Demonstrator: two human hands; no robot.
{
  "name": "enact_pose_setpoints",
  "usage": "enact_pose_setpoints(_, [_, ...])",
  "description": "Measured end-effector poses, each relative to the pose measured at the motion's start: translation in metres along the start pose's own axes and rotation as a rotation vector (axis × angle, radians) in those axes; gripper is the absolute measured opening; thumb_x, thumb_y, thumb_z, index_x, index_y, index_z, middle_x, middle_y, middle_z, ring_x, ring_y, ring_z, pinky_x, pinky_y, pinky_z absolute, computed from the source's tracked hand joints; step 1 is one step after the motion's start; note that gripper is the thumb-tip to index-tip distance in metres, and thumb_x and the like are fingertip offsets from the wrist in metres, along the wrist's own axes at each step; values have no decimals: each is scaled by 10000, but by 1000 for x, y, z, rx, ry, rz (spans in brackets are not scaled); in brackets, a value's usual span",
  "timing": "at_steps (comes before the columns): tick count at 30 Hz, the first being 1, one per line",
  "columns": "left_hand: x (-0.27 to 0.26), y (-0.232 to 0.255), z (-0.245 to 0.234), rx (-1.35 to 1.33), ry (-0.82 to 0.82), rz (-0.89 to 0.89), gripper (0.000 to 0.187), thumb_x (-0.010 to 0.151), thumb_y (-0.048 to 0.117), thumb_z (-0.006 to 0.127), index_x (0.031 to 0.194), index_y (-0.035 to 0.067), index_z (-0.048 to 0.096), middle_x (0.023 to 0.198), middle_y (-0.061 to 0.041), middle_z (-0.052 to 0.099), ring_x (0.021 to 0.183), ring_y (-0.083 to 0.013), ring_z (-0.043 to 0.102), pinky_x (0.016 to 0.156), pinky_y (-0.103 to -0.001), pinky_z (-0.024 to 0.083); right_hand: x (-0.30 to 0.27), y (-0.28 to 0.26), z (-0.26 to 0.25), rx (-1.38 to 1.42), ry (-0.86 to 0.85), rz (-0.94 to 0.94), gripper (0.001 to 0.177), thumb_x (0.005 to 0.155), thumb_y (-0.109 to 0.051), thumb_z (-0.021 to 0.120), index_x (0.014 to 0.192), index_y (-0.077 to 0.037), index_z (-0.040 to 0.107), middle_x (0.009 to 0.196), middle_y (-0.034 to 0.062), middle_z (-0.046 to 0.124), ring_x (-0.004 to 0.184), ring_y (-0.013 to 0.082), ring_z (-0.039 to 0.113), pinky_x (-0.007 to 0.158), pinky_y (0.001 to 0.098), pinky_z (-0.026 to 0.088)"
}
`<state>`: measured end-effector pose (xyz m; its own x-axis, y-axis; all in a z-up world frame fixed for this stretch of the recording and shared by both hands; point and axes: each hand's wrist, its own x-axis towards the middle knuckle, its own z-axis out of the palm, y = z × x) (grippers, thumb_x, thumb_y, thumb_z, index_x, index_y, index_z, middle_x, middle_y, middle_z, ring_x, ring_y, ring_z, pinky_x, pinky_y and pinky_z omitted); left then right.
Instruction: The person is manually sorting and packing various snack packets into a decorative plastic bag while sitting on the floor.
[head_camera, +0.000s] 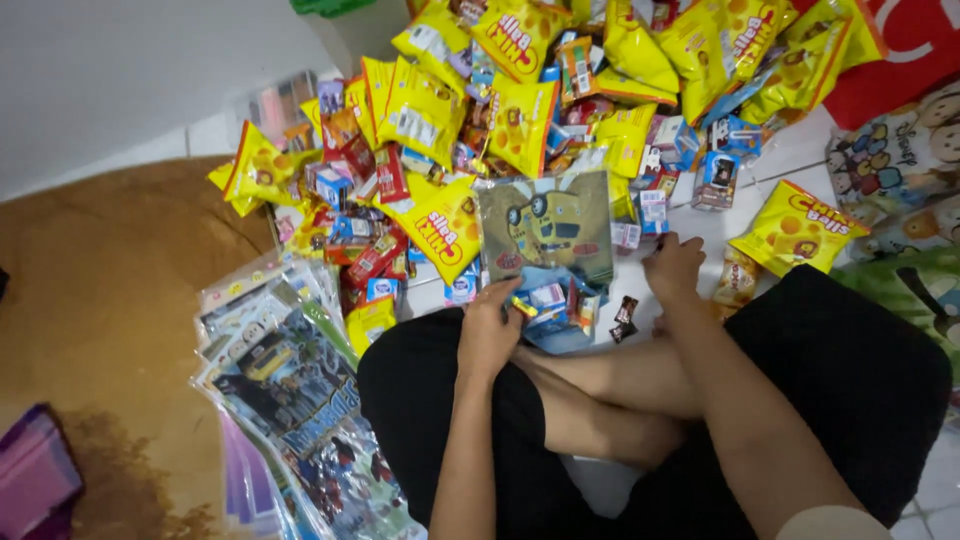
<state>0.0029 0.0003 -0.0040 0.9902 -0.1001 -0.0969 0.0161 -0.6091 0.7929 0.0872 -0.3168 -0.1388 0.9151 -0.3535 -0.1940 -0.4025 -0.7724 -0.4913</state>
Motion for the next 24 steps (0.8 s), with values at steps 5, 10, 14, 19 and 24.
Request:
enact_pose_setpoints(5, [1,8,-1,4,2,-14,489,870,4,587,1336,95,704,1263,-140,697,1216,-378,652,1036,-455,522,14,8,8,185,-5,69,285,916,-5,644,1153,150,607,1162,336,477,1096,558,559,909,600,535])
enact_pose_setpoints(10, [3,9,0,-2,-4,-42,488,868,-1,604,1337,94,699,1277,-148,695,1222,-388,646,1037,-470,523,35,32,31,245,-54,218,192,958,-65,549,1072,78,607,999,259,557,958,444,633,833,527,552])
enact_pose_setpoints(14, [4,2,2,0,1,-50,501,854,28,607,1338,119,701,1281,-138,694,1223,-394,635,1042,-489,512,-7,2,-13,-71,-165,75,164,890,-61,696,902,80,780,781,297,713,783,483,729,693,546,598])
enact_pose_setpoints(19, [4,0,3,-19,-6,-48,480,874,40,604,1337,116,704,1266,-125,696,1228,-370,645,1039,-454,518,-73,-83,-97,197,-193,0,303,851,-243,828,1051,-27,757,941,202,773,911,394,722,842,471,565])
enact_pose_setpoints(24, [5,-6,6,2,17,-16,479,861,37,606,1323,108,708,1248,-140,707,1228,-374,641,1046,-461,510,-93,-102,-102,364,-407,-17,250,850,-324,837,1008,-134,800,747,104,775,650,198,723,637,308,540])
